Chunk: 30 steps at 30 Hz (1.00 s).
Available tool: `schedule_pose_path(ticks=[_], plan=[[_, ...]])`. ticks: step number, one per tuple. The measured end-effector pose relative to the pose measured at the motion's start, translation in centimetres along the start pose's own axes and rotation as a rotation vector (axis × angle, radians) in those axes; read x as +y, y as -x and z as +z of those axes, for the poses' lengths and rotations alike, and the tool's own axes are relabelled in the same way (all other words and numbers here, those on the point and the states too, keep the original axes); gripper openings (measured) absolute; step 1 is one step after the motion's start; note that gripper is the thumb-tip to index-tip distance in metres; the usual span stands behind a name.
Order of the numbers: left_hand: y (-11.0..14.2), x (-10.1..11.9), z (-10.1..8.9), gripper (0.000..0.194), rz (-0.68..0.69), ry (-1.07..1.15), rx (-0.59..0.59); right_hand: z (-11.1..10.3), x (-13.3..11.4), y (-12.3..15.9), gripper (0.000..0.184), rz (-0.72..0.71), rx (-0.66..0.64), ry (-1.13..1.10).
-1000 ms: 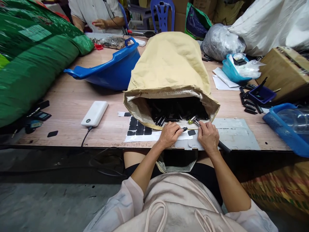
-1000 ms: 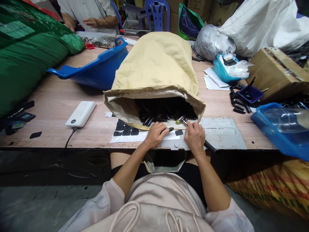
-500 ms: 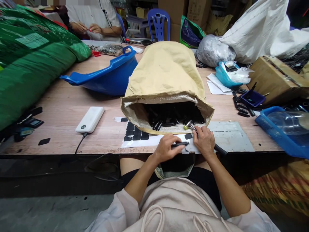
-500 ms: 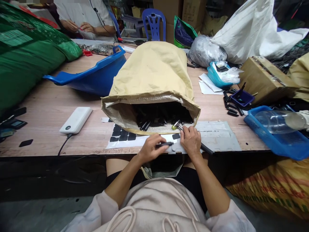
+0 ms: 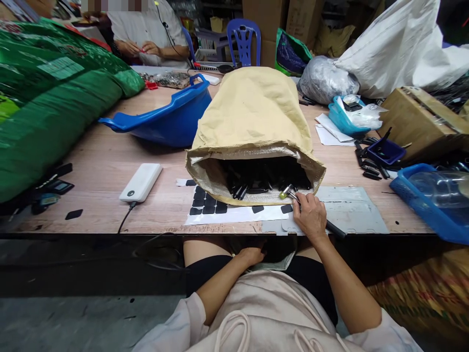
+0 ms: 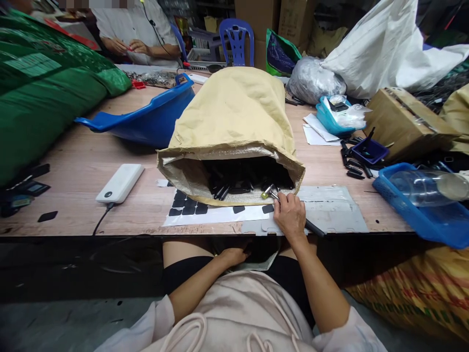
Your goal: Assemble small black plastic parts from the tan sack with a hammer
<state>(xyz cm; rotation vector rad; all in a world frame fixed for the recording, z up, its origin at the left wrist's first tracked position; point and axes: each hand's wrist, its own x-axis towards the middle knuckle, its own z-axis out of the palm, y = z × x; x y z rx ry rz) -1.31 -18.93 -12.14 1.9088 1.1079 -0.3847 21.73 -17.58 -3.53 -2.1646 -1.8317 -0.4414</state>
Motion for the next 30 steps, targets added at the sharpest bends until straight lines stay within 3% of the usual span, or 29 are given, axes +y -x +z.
schedule_pose_path(ticks=[3,6,7,8,10,12,14,18,25,28,30], plan=[[2.1,1.7,-1.6,0.046,0.156,-0.017,-0.072,0.0,0.0,0.0,0.031,-0.004,0.001,-0.003],[5.0,4.0,-5.2,0.032,0.544,0.111,-0.115,0.0,0.0,0.0,0.031,-0.007,0.007,0.001],[5.7,4.5,-6.7,0.029,0.626,0.179,-0.076,0.0,0.1,0.0,0.031,-0.008,0.008,0.003],[6.2,4.9,-8.3,0.027,0.653,0.234,0.036,0.0,0.1,0.0,0.031,-0.007,0.008,0.005],[6.5,4.9,-11.2,0.025,0.556,0.261,0.432,0.0,0.1,0.0,0.031,-0.008,0.006,0.008],[5.8,4.3,-13.6,0.020,0.320,0.162,0.851,0.0,0.0,0.0,0.031,-0.010,0.006,0.010],[4.5,3.4,-15.0,0.015,0.087,0.012,1.041,0.1,0.0,0.0,0.031,-0.011,0.010,0.010],[2.2,2.3,-15.4,0.017,-0.127,-0.154,1.037,0.2,0.0,0.1,0.031,-0.012,0.024,0.008],[2.5,2.3,-15.3,0.017,-0.196,-0.112,1.104,0.1,0.0,0.0,0.031,-0.008,0.015,-0.006],[3.5,2.5,-14.9,0.016,-0.119,-0.043,1.195,0.0,-0.1,0.0,0.031,-0.010,0.014,-0.011],[4.0,2.8,-14.2,0.015,0.072,-0.053,1.261,0.0,-0.2,0.0,0.031,-0.009,0.018,-0.012]])
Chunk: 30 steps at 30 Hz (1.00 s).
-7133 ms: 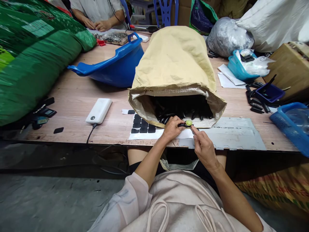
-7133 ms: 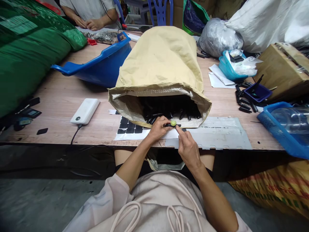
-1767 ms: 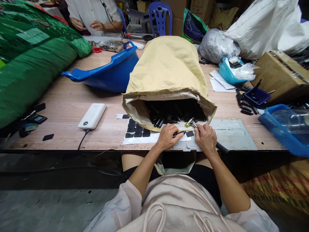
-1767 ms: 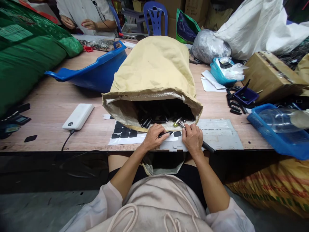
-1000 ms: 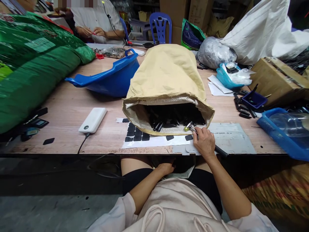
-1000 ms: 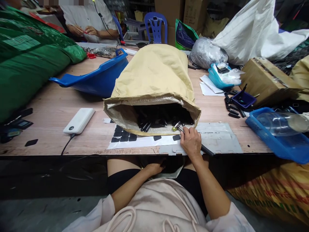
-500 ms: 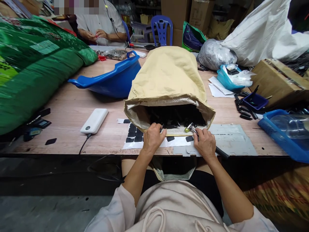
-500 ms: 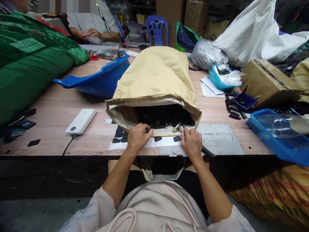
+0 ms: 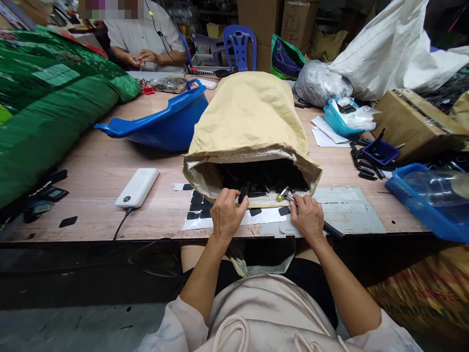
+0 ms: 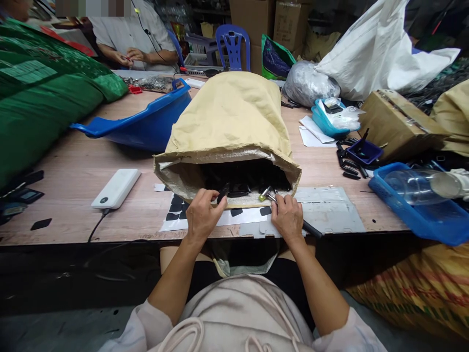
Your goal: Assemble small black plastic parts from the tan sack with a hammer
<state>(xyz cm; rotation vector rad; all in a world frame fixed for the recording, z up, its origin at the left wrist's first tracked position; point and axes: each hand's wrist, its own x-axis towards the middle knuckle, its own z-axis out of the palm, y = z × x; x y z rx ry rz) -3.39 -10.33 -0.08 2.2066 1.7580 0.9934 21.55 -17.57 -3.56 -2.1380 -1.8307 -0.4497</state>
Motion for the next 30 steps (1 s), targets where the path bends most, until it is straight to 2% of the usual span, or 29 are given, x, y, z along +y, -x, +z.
schedule_pose_path(ticks=[1,3,6,9,14,26,30], plan=[[0.5,0.2,0.1,0.014,0.109,0.055,-0.006,0.0,0.0,0.0,0.031,0.001,0.003,0.001],[1.3,0.4,0.6,0.011,0.324,0.138,-0.117,0.0,0.0,0.0,0.030,0.004,0.006,0.003],[2.0,0.5,1.8,0.009,0.486,0.144,-0.334,0.1,0.0,0.0,0.031,0.008,0.000,-0.001],[2.1,0.3,2.7,0.010,0.476,0.156,-0.403,0.1,0.1,0.0,0.031,0.004,-0.004,-0.005],[1.9,-0.2,3.3,0.013,0.413,0.248,-0.407,0.0,0.1,0.0,0.030,0.003,-0.008,-0.001],[1.8,-0.6,3.7,0.018,0.322,0.375,-0.428,0.4,0.4,0.1,0.029,-0.011,0.014,0.015],[1.6,-0.6,3.6,0.013,0.300,0.402,-0.431,0.5,0.5,0.1,0.030,-0.016,0.019,0.020]])
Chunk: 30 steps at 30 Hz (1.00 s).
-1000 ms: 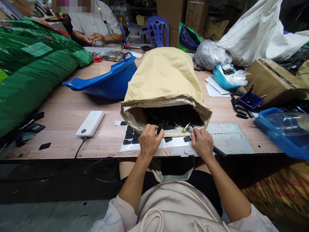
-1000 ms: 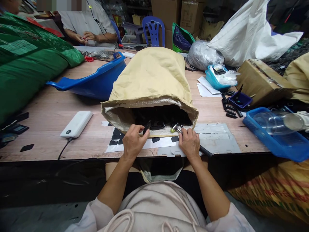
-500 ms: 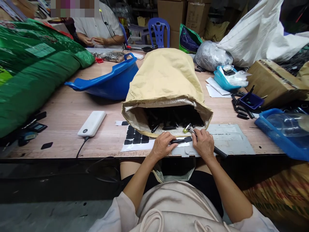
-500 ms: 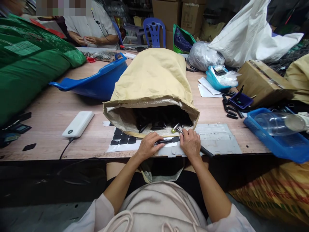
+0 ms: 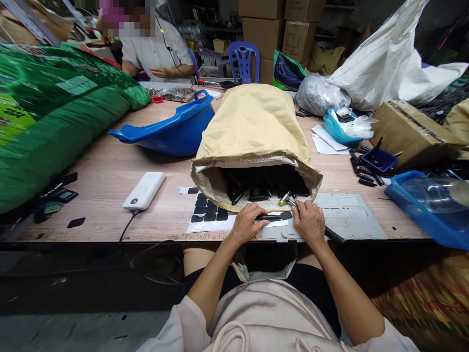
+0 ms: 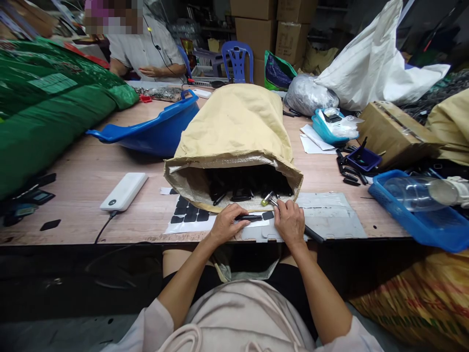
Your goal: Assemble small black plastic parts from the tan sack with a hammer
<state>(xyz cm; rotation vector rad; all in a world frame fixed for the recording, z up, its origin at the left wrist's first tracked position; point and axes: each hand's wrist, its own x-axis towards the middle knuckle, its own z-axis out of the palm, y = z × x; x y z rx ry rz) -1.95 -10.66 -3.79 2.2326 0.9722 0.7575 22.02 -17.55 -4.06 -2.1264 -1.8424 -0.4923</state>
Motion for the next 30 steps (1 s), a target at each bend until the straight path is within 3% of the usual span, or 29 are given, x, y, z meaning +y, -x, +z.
schedule_pose_path(ticks=[22,26,30], plan=[[0.0,-0.7,0.3,0.014,0.035,0.041,0.028,0.0,0.3,0.1,0.029,-0.029,-0.023,-0.038],[-0.1,-0.7,0.2,0.014,0.043,0.040,0.034,-0.9,0.5,-0.1,0.033,0.014,0.039,-0.154],[-0.2,-0.8,0.3,0.015,0.038,0.060,0.044,-2.8,0.4,0.1,0.037,0.150,0.164,-0.431]])
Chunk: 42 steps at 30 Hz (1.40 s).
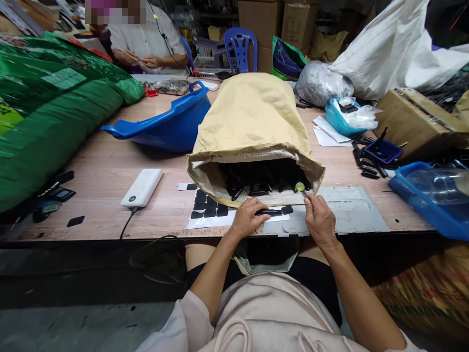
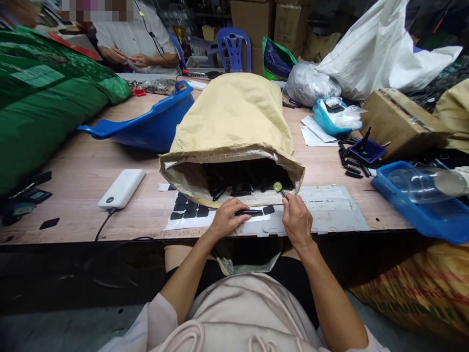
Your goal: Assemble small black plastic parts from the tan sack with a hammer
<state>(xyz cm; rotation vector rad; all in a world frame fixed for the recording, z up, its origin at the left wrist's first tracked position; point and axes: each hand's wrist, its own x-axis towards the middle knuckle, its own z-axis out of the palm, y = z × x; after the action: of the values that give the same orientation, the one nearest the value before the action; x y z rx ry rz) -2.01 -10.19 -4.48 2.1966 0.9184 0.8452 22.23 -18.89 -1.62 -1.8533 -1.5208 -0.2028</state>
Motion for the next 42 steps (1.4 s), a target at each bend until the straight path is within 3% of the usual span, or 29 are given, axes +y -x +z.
schedule_pose_path(ticks=[4,11,20,27,37,42], plan=[[-0.1,0.0,0.0,0.015,-0.011,0.018,-0.001,-1.5,-1.5,0.9,0.034,0.052,-0.067,-0.256],[-0.1,0.2,-0.3,0.014,-0.001,0.020,0.002,-1.3,-4.4,3.5,0.033,0.006,-0.191,-0.389],[-0.2,-0.1,0.0,0.015,-0.025,0.030,0.008,-0.4,-5.8,3.9,0.040,-0.074,-0.238,-0.332],[-0.2,0.3,-0.2,0.011,-0.064,0.027,-0.018,-0.3,-6.7,4.1,0.042,-0.076,-0.365,-0.107],[-0.2,0.3,0.1,0.013,-0.058,0.022,0.002,-1.0,-5.7,4.5,0.042,-0.044,-0.298,-0.113],[-0.3,0.5,-0.1,0.015,-0.048,-0.014,-0.009,-1.3,-4.4,2.3,0.040,-0.041,-0.206,-0.130]])
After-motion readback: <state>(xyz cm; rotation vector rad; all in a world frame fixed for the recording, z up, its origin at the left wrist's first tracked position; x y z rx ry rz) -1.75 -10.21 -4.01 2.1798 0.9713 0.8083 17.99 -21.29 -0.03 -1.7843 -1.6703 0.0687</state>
